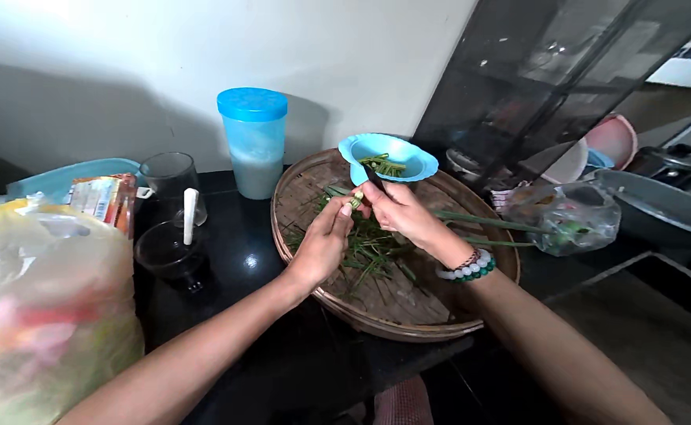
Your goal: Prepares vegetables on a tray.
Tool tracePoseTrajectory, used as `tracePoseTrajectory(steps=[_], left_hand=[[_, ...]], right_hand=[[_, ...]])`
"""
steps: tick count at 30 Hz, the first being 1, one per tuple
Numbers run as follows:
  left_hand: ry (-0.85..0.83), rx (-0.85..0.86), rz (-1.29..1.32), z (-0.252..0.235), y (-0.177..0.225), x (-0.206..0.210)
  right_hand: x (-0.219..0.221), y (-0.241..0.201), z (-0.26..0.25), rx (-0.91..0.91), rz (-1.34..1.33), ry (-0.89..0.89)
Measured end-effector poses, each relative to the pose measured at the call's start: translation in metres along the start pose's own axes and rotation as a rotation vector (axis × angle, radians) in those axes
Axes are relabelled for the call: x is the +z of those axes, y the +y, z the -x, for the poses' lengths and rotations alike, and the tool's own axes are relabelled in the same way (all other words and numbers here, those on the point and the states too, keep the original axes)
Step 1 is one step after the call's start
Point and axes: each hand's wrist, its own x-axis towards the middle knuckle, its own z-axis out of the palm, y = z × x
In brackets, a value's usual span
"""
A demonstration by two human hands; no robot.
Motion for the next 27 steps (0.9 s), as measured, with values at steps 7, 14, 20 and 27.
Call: tracePoseTrajectory(steps=[7, 14, 20, 27], left_hand=[[-0.01, 0.068, -0.201, 0.004, 0.0, -0.001], [-0.077, 0.216, -0.293, 0.009, -0.001, 0.0], [-0.043, 0.188, -0.675, 0.008, -0.004, 0.006], [-0.331, 0.129, -1.006, 0.014, 0.001, 0.014]], right_hand=[[-0.003, -0.008, 0.006, 0.018, -0.112, 0.025], [-0.034, 0.0, -0.016, -0.013, 0.085, 0.363], [-0.097, -0.012, -0.056, 0.024, 0.498, 0.472], [-0.092, 0.005, -0.009, 0.027, 0.822, -0.036]])
